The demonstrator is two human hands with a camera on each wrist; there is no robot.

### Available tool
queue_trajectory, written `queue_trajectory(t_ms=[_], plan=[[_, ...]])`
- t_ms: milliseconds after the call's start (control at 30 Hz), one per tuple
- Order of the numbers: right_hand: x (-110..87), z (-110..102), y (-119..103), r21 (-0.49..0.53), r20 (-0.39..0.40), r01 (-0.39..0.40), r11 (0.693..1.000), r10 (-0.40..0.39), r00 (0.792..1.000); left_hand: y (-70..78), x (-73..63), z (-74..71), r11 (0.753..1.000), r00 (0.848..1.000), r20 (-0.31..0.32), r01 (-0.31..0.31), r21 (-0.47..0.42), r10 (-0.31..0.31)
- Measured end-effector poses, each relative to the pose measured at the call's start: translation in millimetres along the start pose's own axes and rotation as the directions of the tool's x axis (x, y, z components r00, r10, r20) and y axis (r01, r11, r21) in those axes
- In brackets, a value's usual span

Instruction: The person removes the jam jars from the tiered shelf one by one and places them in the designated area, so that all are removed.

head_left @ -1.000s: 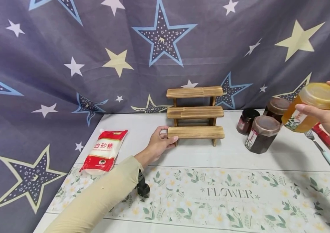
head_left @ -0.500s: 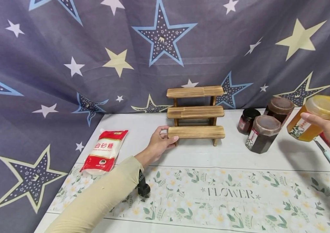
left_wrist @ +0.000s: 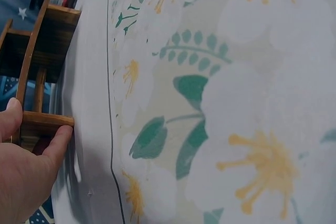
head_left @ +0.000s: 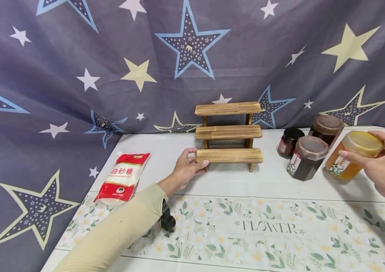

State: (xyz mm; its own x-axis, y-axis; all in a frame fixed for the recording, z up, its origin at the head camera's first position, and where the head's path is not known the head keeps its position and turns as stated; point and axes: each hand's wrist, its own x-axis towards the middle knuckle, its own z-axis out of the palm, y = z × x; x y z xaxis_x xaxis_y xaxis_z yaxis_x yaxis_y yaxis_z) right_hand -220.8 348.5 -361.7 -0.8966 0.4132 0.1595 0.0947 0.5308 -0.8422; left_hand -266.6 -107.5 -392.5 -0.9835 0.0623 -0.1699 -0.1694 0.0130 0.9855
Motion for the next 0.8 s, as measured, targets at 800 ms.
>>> queue_trajectory(t_ms=[800], plan=[[-15.4, 9, 19, -0.120, 0.019, 0.109, 0.987, -0.108, 0.994, -0.4, 3.2, -0.9, 1.000, 1.000, 0.008, 0.007, 0.011, -0.008]])
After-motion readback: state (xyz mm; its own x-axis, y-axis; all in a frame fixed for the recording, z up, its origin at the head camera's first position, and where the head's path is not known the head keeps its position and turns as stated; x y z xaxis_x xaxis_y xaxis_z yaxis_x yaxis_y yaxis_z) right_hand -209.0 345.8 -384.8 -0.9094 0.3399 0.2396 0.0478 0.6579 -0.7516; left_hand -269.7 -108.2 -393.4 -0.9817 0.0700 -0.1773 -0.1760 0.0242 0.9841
